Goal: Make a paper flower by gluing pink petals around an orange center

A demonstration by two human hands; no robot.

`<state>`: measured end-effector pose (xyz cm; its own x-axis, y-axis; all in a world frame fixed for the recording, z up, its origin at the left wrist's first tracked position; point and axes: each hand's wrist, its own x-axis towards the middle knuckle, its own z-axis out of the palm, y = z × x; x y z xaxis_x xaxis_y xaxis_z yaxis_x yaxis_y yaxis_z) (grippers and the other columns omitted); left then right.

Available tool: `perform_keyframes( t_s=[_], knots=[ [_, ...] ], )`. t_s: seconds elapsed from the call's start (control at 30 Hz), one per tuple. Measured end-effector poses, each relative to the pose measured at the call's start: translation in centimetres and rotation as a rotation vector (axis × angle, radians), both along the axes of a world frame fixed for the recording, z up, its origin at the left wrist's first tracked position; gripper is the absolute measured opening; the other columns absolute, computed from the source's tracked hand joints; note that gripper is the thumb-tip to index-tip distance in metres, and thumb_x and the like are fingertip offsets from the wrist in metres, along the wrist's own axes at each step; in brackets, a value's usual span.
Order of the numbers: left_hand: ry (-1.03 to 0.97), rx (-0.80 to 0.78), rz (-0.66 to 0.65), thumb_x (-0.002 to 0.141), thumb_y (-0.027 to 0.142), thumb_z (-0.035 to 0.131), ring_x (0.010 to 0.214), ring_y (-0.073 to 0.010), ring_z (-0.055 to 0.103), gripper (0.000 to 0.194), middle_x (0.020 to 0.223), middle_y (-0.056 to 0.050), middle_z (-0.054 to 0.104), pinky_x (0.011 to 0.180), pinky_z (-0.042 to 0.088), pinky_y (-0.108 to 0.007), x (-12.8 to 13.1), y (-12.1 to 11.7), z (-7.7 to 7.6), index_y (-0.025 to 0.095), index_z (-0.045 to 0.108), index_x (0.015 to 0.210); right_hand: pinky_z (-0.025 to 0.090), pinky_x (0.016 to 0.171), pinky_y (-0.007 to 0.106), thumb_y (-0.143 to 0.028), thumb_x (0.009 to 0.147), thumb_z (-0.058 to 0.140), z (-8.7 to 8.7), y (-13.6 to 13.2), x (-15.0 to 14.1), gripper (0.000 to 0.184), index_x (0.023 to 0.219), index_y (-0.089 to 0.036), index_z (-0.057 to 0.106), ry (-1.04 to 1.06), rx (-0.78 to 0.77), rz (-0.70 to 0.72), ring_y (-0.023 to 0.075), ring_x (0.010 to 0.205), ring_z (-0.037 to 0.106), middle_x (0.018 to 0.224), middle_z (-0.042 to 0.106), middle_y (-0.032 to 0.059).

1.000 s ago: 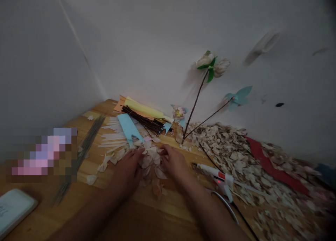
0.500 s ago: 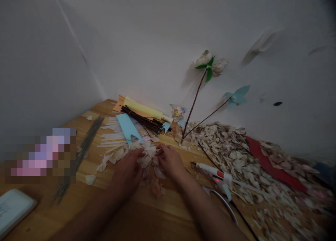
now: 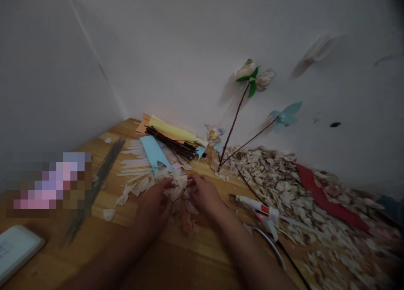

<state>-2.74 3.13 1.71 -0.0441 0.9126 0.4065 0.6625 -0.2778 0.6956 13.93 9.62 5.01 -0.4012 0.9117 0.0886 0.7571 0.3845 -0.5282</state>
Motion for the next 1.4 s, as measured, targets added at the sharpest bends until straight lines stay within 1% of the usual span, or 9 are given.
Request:
perform_keyframes(
  t_s=[0.13,0.33,0.53,0.63,0.77,0.87,0.97,1.1,1.4],
  knots=[
    [0.014,0.026,0.015,0.078,0.013,0.043,0.1,-0.0224,0.061,0.037,0.104,-0.008,0.067,0.087,0.047,-0.041,-0.2,0.1,0.2,0.019,0.047,0.114,0.04,0.076,0.03,0.0,0.067,0.052,-0.5,0.2,0.1,0.037,0.097,-0.02,0.06,-0.037,0.015,-0.011,0.0217,0.09,0.055,0.08,0.066,0.0037],
    [0.022,0.021,0.042,0.076,0.012,0.045,0.102,-0.0232,0.06,0.037,0.106,-0.008,0.066,0.088,0.047,-0.043,-0.2,0.2,0.1,0.019,0.048,0.113,0.04,0.076,0.028,0.0,0.068,0.05,0.0,0.0,0.9,0.038,0.098,-0.021,0.059,-0.023,0.045,-0.012,0.0191,0.089,0.055,0.087,0.067,0.0027],
    [0.029,0.018,0.063,0.075,0.01,0.044,0.103,-0.0236,0.059,0.039,0.108,-0.01,0.065,0.09,0.046,-0.044,-0.3,0.3,0.0,0.016,0.047,0.114,0.039,0.08,0.03,-0.016,0.077,0.057,0.2,0.5,-1.0,0.026,0.103,-0.02,0.056,-0.001,0.072,-0.012,0.0211,0.093,0.053,0.089,0.068,0.0019],
    [0.04,0.025,0.071,0.074,0.01,0.044,0.102,-0.0245,0.058,0.039,0.107,-0.011,0.065,0.09,0.046,-0.045,-0.4,0.3,0.1,0.016,0.048,0.113,0.038,0.078,0.031,-0.02,0.075,0.062,-0.2,0.8,-2.1,0.03,0.105,-0.02,0.056,-0.016,0.065,-0.018,0.0222,0.094,0.053,0.09,0.068,0.0025],
    [0.049,0.033,0.074,0.074,0.011,0.044,0.101,-0.0246,0.059,0.038,0.106,-0.01,0.065,0.089,0.047,-0.045,-0.4,0.3,0.1,0.016,0.049,0.112,0.038,0.076,0.031,-0.015,0.07,0.067,-0.5,1.2,-3.3,0.036,0.103,-0.02,0.056,-0.025,0.032,-0.053,0.0223,0.092,0.055,0.085,0.067,0.0034],
    [0.049,0.031,0.082,0.075,0.01,0.044,0.102,-0.0243,0.059,0.038,0.107,-0.01,0.065,0.089,0.047,-0.045,-0.4,0.2,0.2,0.017,0.049,0.112,0.038,0.066,0.027,-0.011,0.069,0.067,-0.4,1.6,-3.7,0.033,0.098,-0.021,0.056,0.005,-0.029,-0.093,0.0186,0.079,0.059,0.076,0.067,-0.0003],
    [0.045,0.027,0.084,0.074,0.008,0.044,0.103,-0.024,0.058,0.04,0.107,-0.01,0.065,0.09,0.046,-0.045,-0.3,0.2,0.2,0.018,0.048,0.113,0.038,0.06,0.024,-0.013,0.071,0.066,-0.1,2.0,-3.4,0.028,0.095,-0.022,0.055,0.061,-0.074,-0.132,0.0156,0.071,0.061,0.074,0.067,-0.0024],
    [0.02,0.024,0.087,0.073,0.008,0.045,0.102,-0.024,0.059,0.042,0.106,-0.009,0.065,0.089,0.046,-0.044,-0.4,0.2,0.1,0.018,0.049,0.113,0.04,0.062,0.025,-0.014,0.073,0.064,0.3,1.9,-2.5,0.023,0.092,-0.024,0.055,0.127,-0.087,-0.172,0.0159,0.073,0.063,0.075,0.068,-0.003],
    [-0.099,-0.049,0.053,0.076,0.013,0.045,0.1,-0.0226,0.061,0.039,0.106,-0.009,0.066,0.085,0.049,-0.043,-0.1,0.0,0.3,0.018,0.047,0.115,0.044,0.062,0.028,-0.013,0.073,0.059,1.5,-0.2,0.1,0.021,0.09,-0.025,0.058,0.319,-0.135,-0.152,0.0176,0.069,0.065,0.073,0.071,-0.0013]
  ],
)
